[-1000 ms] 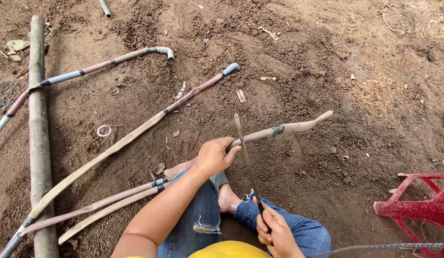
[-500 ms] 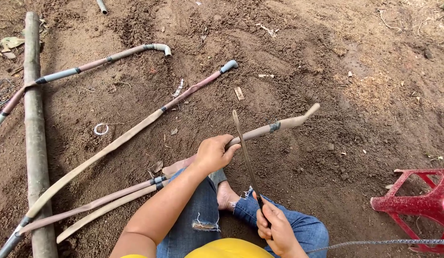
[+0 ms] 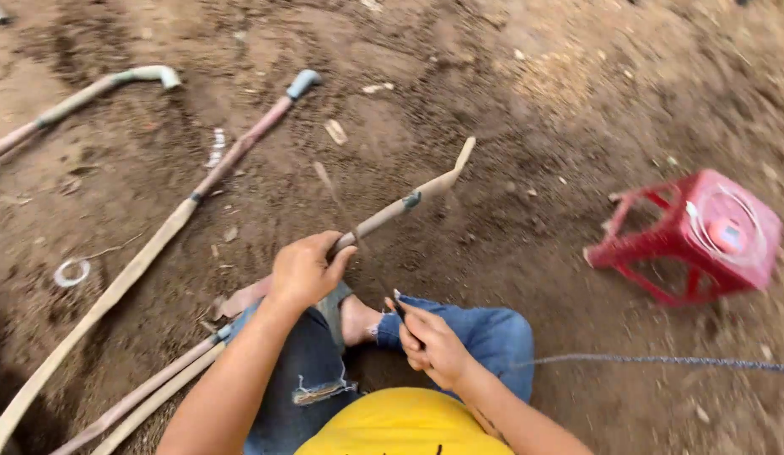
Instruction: The person sits on the ground and uses a metal file to sharpen the end of a curved bamboo stick. They hold the stick with their left hand and rub the file against the tip with their right hand, occasionally rotating the stick to work on different sides.
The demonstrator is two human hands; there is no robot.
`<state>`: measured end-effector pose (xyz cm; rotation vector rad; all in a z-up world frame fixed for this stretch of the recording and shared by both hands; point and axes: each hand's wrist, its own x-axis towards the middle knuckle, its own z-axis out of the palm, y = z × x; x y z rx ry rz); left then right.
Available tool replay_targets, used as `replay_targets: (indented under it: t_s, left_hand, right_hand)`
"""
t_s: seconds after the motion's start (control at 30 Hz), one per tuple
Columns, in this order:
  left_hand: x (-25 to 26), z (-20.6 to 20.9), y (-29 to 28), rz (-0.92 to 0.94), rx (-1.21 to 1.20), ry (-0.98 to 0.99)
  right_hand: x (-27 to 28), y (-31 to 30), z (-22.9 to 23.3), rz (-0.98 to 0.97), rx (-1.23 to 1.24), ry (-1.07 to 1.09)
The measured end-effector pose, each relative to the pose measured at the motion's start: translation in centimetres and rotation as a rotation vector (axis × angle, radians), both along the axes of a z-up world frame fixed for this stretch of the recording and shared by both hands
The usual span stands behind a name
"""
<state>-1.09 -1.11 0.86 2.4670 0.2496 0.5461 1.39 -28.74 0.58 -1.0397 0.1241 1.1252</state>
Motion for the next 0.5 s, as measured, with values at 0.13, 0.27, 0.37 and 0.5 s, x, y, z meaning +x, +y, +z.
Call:
replay_targets:
  t_s: [0.13,0.27,0.37,0.5]
  left_hand:
    - [-0.7,-1.5,1.0,-0.019,0.069,0.201]
    - [-1.8,-4.4,4.1,0.101,0.102,0.111]
    - [-1.4,-2.7,4.4,0.118,0.085,0.007]
    - [-0.9,-1.8,2.8,-0.016,0.179,0.081]
  right_hand:
    - [-0.8,1.7,-1.4,-0.044,-0.015,-0.183]
    - [-3.6,0.7,-3.3,-0.077,0.043,-0.164]
    - [-3.3,-0.1,-2.7,-0.038,0.055,-0.107]
    - [-1.6,1.2,-0.9,0.018,0.121,-0.077]
